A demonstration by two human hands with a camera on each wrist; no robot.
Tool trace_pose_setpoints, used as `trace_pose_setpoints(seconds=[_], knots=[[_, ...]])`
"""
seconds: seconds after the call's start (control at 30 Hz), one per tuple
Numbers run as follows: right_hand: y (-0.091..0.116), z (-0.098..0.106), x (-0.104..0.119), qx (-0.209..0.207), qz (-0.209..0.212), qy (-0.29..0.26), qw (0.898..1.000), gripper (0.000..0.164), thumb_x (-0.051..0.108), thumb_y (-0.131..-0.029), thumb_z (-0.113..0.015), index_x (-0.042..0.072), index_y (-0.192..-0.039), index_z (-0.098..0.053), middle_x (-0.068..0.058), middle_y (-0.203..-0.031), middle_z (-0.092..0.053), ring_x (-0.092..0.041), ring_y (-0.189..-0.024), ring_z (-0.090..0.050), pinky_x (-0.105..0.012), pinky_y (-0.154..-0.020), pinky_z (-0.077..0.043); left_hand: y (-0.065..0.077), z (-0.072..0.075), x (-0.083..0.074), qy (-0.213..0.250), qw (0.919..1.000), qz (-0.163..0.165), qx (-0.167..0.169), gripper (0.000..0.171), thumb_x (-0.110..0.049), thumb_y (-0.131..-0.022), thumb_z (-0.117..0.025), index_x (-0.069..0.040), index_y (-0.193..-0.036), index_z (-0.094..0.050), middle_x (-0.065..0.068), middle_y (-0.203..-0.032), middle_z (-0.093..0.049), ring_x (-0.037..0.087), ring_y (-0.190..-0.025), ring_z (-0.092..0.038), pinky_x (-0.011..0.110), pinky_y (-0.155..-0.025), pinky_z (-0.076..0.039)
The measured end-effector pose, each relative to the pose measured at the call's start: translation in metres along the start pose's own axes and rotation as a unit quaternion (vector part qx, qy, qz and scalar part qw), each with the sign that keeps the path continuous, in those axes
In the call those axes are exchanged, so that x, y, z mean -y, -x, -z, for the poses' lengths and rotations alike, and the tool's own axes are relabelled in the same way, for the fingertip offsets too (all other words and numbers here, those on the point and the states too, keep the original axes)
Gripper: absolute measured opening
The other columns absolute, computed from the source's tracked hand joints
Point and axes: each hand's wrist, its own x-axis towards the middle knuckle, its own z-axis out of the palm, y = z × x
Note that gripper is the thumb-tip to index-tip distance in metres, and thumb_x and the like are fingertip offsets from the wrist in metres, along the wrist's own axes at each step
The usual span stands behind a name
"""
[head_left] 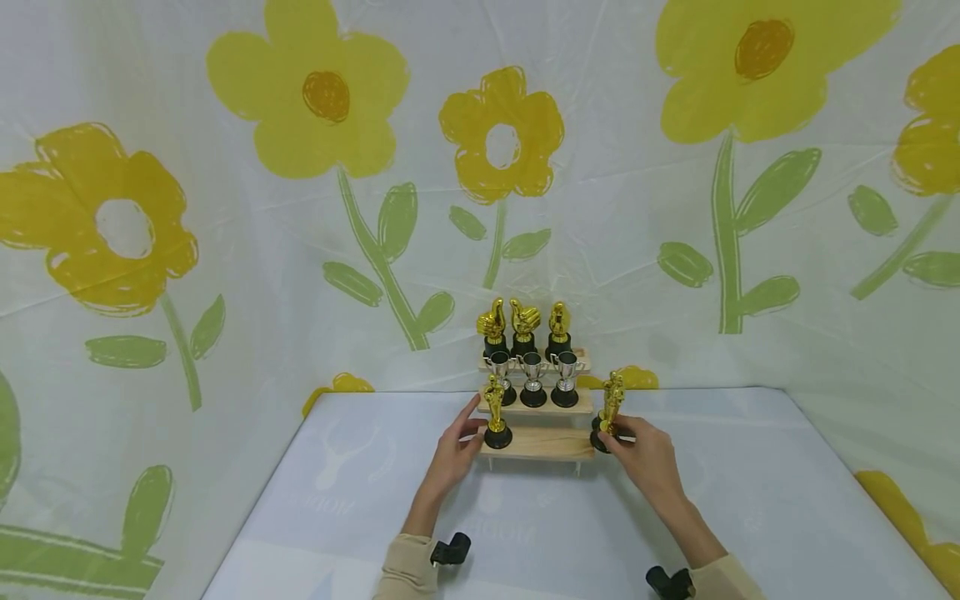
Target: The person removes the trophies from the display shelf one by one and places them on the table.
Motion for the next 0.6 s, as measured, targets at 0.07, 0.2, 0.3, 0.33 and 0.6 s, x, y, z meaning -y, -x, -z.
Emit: trace_pose_setpoints(seconds=[0.07, 0.2, 0.3, 0.33, 0.6], knots=[[0.000, 0.002, -0.004, -0.002, -0.003, 0.003, 1.000, 0.031, 0.014, -0.083, -0.078, -0.003, -0.108, -0.070, -0.022, -0.101, -0.073, -0.034, -0.089, -0.073, -0.035, -0.067, -0.060, 0.000, 0.000, 0.000, 0.003, 1.0000, 0.003, -0.001, 0.064, 0.008, -0.094, -0.051, -0.008, -0.153, -0.033, 0.030, -0.124, -0.061, 0.046, -0.117, -0.058, 0.054, -0.097, -0.050], [-0.002, 0.003, -0.012, -0.003, -0.006, 0.018, 1.000, 0.035, 0.017, -0.084, -0.077, -0.004, -0.110, -0.070, -0.023, -0.101, -0.073, -0.034, -0.089, -0.073, -0.036, -0.067, -0.060, 0.000, 0.000, -0.001, 0.005, 1.0000, 0.008, 0.001, 0.064, 0.008, -0.094, -0.051, -0.008, -0.153, -0.032, 0.031, -0.125, -0.060, 0.046, -0.117, -0.058, 0.055, -0.097, -0.050], [-0.003, 0.005, -0.017, -0.006, -0.008, 0.028, 1.000, 0.036, 0.017, -0.084, -0.077, -0.005, -0.110, -0.069, -0.024, -0.101, -0.073, -0.035, -0.089, -0.073, -0.038, -0.067, -0.060, 0.000, 0.000, -0.002, 0.001, 1.0000, 0.010, 0.002, 0.064, 0.007, -0.094, -0.051, -0.009, -0.153, -0.032, 0.030, -0.125, -0.061, 0.046, -0.118, -0.058, 0.054, -0.097, -0.050], [-0.004, 0.005, -0.018, -0.007, -0.008, 0.030, 0.999, 0.036, 0.016, -0.083, -0.077, -0.005, -0.110, -0.069, -0.024, -0.100, -0.073, -0.036, -0.089, -0.073, -0.038, -0.067, -0.060, 0.000, 0.001, -0.003, 0.000, 0.9999, 0.011, 0.002, 0.064, 0.006, -0.094, -0.051, -0.009, -0.153, -0.032, 0.029, -0.125, -0.061, 0.046, -0.118, -0.058, 0.053, -0.097, -0.051], [-0.005, 0.010, -0.028, -0.007, -0.014, 0.036, 0.999, 0.036, 0.013, -0.084, -0.076, -0.008, -0.112, -0.067, -0.027, -0.101, -0.072, -0.039, -0.091, -0.072, -0.044, -0.070, -0.059, -0.003, -0.005, 0.008, 0.004, 0.9999, 0.011, -0.009, 0.065, 0.008, -0.094, -0.051, -0.011, -0.154, -0.032, 0.029, -0.125, -0.061, 0.047, -0.118, -0.058, 0.056, -0.097, -0.049]])
